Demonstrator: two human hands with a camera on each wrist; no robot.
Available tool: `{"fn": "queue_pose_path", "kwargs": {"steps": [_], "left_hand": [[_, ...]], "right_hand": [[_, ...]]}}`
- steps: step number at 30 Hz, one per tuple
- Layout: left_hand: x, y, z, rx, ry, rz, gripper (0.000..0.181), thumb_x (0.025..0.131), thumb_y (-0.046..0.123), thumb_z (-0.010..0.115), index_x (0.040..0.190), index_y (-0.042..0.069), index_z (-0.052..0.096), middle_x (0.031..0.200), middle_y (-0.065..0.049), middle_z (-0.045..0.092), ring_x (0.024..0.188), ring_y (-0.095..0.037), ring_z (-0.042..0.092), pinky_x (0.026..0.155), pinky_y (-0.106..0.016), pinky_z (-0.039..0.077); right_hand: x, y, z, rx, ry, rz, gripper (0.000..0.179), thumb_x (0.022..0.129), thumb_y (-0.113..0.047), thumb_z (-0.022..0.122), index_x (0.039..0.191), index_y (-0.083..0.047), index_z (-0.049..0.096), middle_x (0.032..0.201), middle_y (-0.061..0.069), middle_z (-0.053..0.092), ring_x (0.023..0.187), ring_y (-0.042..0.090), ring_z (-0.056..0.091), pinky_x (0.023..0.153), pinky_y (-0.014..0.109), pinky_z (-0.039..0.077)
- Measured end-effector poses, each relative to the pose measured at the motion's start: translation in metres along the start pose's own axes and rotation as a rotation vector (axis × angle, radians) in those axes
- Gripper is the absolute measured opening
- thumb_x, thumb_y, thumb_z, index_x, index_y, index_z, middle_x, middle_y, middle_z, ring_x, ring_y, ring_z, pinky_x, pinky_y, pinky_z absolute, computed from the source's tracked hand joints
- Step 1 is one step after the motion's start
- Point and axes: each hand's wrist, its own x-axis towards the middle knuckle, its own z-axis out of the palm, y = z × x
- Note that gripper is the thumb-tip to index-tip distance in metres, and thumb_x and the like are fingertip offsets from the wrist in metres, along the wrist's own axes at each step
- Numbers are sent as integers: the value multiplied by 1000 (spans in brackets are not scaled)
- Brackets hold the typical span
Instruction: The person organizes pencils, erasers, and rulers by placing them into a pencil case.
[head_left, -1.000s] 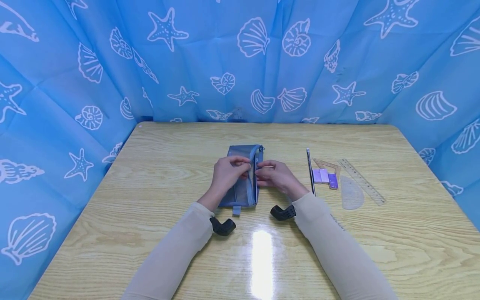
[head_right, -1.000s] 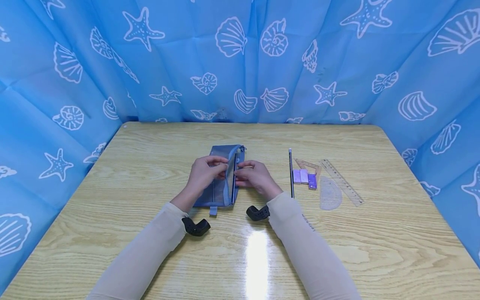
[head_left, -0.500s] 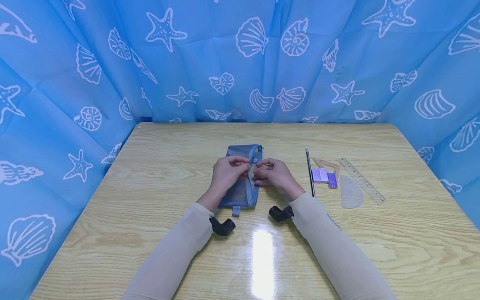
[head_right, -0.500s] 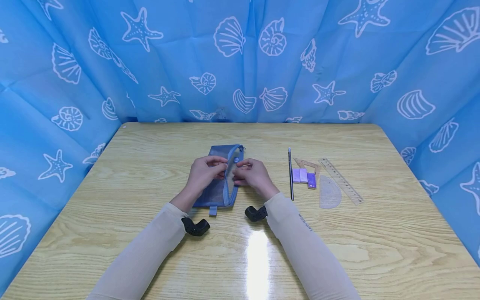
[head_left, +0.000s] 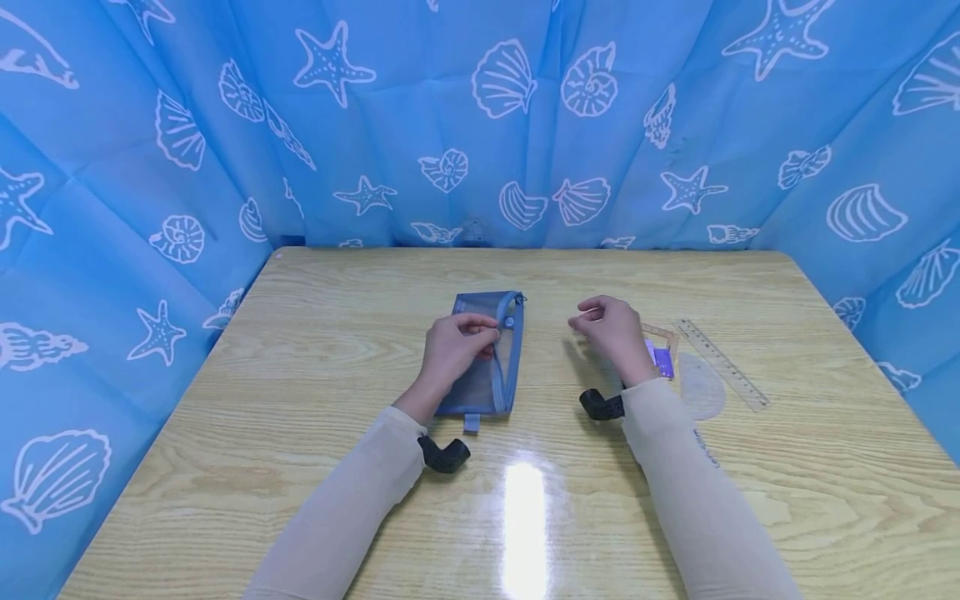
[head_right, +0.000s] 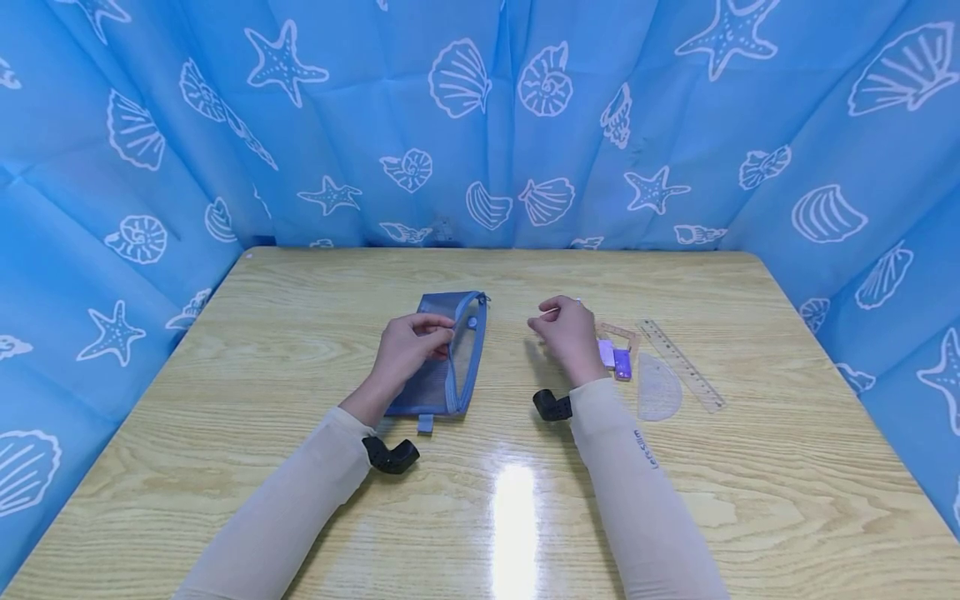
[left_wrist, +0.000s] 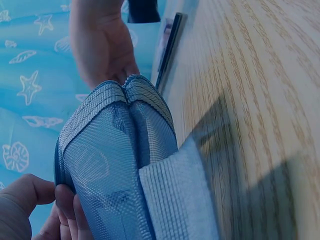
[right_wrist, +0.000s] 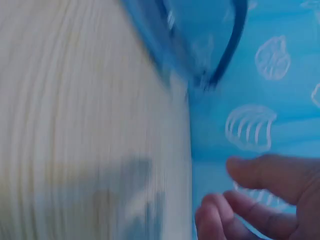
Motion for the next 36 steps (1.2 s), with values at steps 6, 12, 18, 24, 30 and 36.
{"fn": "queue_pose_path", "kwargs": {"steps": [6,12,18,24,30,36], "left_hand": [[1,-1,0,5,2,1,21,87,16,71,105,6,75,85,-5,73,65,-13,70,66,-29,62],[2,-1,0,6,-3,8,21,87,16,71,105,5,75,85,-6,73,66,-14,70,67,-30,62],[1,0,0,7,-8,-1,21,87,17,71,105,6,75,86,-6,73,66,-14,70,67,-30,62],[0,0,-1,12,-4,-2,21,87,16,71,104,5,75,85,-6,73,66,-14,70,67,-29,62],[1,0,-1,15,-4,-3,22,87,16,71,105,5,75,86,-6,73,66,-14,70,67,-29,62],[1,0,0,13,-2,-1,21,87,15,71,105,4,75,86,-7,73,65,-13,70,66,-29,62]], "right_hand": [[0,15,-12,-280,171,2,31,94,-11,60,116,9,62,105,27,65,80,32,61,69,42,52],[2,23,-12,-445,258,-71,31,82,3,55,54,-6,43,55,8,44,53,24,39,48,34,37],[2,27,-9,-465,250,-71,32,79,4,54,52,-8,43,55,9,49,52,26,43,48,37,41],[4,28,-7,-473,231,-79,31,81,7,52,53,-6,47,55,10,51,52,24,43,49,37,41],[2,25,-7,-467,199,-81,22,84,8,50,64,3,57,64,15,56,55,25,45,49,37,42],[2,25,-7,-446,191,-72,19,86,6,54,68,4,59,65,16,57,55,25,46,50,37,42]]}}
